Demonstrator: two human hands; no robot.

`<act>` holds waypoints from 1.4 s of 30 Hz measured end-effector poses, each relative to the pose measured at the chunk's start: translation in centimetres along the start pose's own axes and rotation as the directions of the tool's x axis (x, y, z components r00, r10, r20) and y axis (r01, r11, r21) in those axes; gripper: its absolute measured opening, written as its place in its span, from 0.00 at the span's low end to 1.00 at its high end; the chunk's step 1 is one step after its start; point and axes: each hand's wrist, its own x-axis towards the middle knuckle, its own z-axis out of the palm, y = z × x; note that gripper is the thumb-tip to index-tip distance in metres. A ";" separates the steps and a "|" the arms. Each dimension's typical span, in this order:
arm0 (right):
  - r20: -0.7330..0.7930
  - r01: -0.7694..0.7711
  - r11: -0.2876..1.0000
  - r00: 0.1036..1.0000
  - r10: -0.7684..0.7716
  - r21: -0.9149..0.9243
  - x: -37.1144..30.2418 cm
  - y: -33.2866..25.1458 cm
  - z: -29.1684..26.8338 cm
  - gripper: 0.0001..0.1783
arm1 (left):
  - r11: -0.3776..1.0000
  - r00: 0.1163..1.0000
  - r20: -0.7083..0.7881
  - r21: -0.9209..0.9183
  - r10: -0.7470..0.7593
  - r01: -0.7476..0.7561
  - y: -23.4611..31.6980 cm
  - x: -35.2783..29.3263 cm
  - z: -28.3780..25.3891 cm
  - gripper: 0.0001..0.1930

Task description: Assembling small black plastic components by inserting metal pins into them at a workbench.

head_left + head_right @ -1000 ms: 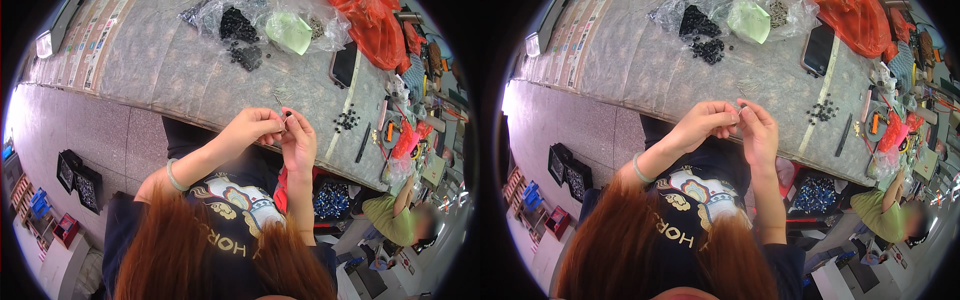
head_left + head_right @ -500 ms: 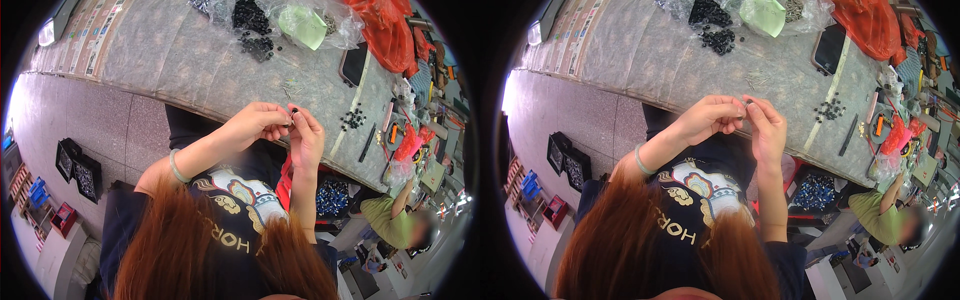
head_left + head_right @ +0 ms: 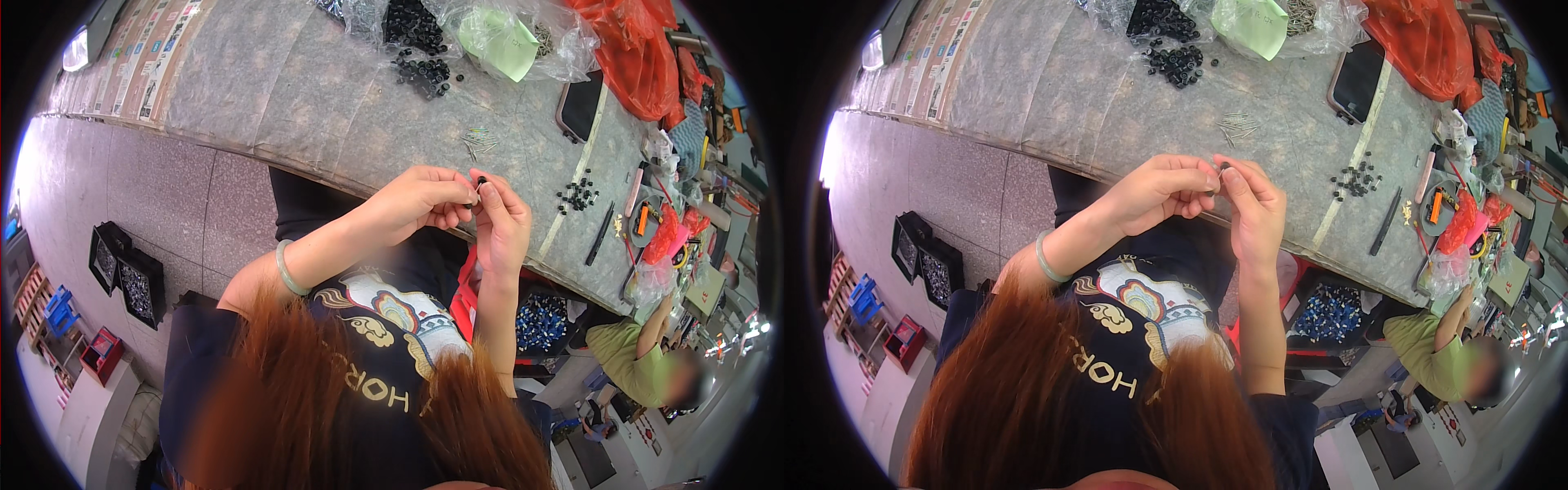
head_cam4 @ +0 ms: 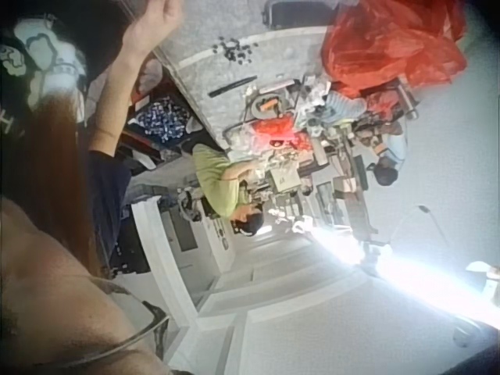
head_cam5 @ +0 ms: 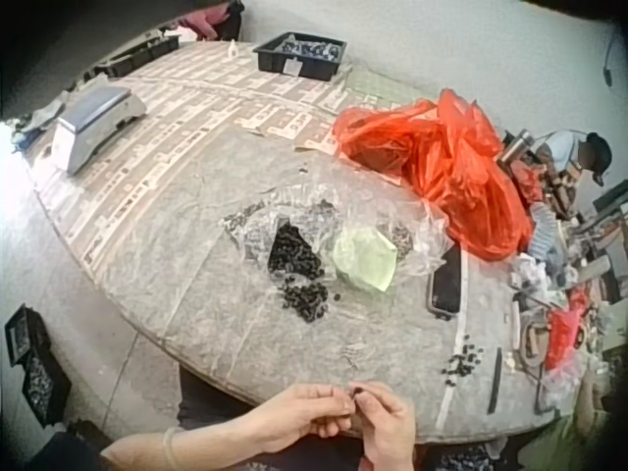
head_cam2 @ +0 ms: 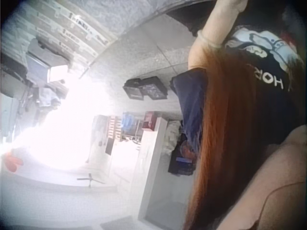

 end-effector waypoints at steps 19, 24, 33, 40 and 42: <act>0.171 0.320 0.738 0.947 -0.273 -0.594 0.1 -0.5 0.1 0.16 | 0.989 0.998 0.054 -0.142 -0.026 0.034 -0.2 0.4 -1.0 0.06; 0.245 0.378 0.566 0.922 -0.299 -0.732 0.2 -0.6 0.3 0.23 | 0.999 0.999 -0.040 -0.052 -0.013 0.011 -0.8 0.9 -1.4 0.06; 0.203 0.338 0.446 0.924 -0.324 -0.828 0.1 -0.5 0.7 0.19 | 0.996 0.996 -0.082 0.092 0.030 -0.023 -1.1 1.5 -1.8 0.05; 0.239 0.349 0.401 0.924 -0.297 -0.847 0.1 -0.8 0.2 0.18 | 0.988 0.996 -0.083 0.149 -0.023 0.036 -0.6 1.2 -1.7 0.06; 0.265 0.363 0.376 0.920 -0.288 -0.853 0.3 -0.8 0.0 0.18 | 0.986 0.992 -0.113 0.150 -0.053 0.069 -0.2 1.1 -1.3 0.06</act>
